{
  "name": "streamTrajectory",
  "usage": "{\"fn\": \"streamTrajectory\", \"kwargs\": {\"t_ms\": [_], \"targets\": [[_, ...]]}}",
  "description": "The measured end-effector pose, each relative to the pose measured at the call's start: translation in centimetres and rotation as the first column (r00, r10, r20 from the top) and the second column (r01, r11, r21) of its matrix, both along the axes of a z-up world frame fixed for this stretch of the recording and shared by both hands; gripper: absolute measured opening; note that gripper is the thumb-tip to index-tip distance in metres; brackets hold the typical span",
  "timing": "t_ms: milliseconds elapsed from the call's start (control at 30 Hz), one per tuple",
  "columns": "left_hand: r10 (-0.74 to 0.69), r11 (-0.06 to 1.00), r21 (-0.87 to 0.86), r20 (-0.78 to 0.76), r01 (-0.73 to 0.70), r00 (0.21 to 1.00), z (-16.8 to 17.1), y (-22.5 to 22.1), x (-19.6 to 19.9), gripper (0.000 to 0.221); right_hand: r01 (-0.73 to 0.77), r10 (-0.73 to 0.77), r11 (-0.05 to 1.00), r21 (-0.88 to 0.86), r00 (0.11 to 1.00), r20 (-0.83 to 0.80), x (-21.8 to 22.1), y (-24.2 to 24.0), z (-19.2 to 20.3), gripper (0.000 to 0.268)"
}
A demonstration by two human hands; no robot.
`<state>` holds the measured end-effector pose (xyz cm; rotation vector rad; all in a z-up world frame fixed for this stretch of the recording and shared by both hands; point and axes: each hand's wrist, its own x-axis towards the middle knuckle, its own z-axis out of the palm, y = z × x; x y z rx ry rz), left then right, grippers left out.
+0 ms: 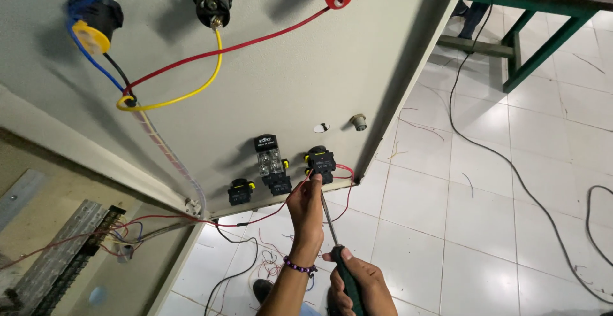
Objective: Wiring electrical components like circuit breakers and contactors inside a control panel using a screwdriver.
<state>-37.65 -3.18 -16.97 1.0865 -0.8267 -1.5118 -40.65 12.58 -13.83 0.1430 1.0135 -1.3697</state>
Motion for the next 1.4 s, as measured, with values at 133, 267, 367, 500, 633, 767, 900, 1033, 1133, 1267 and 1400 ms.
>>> {"fn": "streamTrajectory", "kwargs": {"t_ms": [133, 267, 367, 500, 633, 767, 900, 1033, 1133, 1267, 1400], "targets": [[-0.004, 0.999, -0.046, 0.004, 0.004, 1.0, 0.0, 0.7, 0.2, 0.046, 0.137, -0.126, 0.991, -0.009, 0.886, -0.447, 1.8, 0.0, -1.2, 0.032], [-0.014, 0.999, -0.05, 0.014, 0.015, 1.0, -0.2, 0.7, 0.4, 0.045, 0.042, 0.005, 0.994, 0.099, 0.902, -0.432, 1.1, 0.0, 0.8, 0.041], [-0.015, 0.999, -0.044, 0.016, 0.016, 1.0, -0.8, 0.4, 0.3, 0.031, 0.047, -0.05, 0.998, -0.029, 0.991, -0.125, 0.2, 0.4, 0.4, 0.05], [0.0, 1.0, -0.029, 0.05, 0.001, 0.999, -1.3, 0.2, 0.2, 0.027, -0.147, 0.153, 0.973, -0.175, 0.988, 0.02, -0.7, 0.8, -3.2, 0.035], [-0.02, 0.995, -0.1, 0.05, 0.025, 0.999, -0.3, 0.7, 0.6, 0.039, -0.025, 0.036, 0.982, -0.189, 0.998, 0.056, 0.0, 0.2, -6.0, 0.022], [-0.037, 0.996, -0.075, 0.059, 0.041, 0.998, -0.6, 0.3, 0.7, 0.023, -0.042, 0.053, 0.989, -0.143, 0.995, 0.078, -0.3, -0.1, -4.3, 0.036], [-0.089, 0.995, -0.036, 0.063, 0.092, 0.994, 0.2, 1.1, 1.6, 0.045, -0.115, 0.138, 0.972, -0.203, 0.985, 0.101, -1.3, 0.2, -3.7, 0.05], [-0.087, 0.995, 0.047, -0.036, 0.089, 0.996, -0.4, 1.5, 3.0, 0.031, -0.138, 0.143, 0.985, -0.104, 0.989, 0.041, -1.0, 0.1, -1.9, 0.05], [-0.111, 0.992, -0.038, 0.172, 0.119, 0.979, -0.5, 1.7, 3.6, 0.032, -0.183, 0.156, 0.957, -0.224, 0.979, -0.132, -1.0, 0.3, -4.3, 0.043], [-0.038, 0.975, -0.193, 0.333, 0.108, 0.942, -1.2, 2.1, 3.8, 0.038, -0.088, 0.066, 0.966, -0.243, 0.993, -0.097, -0.5, 0.2, -7.7, 0.017], [0.029, 0.925, -0.361, 0.371, 0.115, 0.928, -2.0, 2.7, 4.1, 0.033, -0.046, 0.048, 0.987, -0.157, 0.999, 0.012, -0.4, 0.3, -6.3, 0.025]]}}
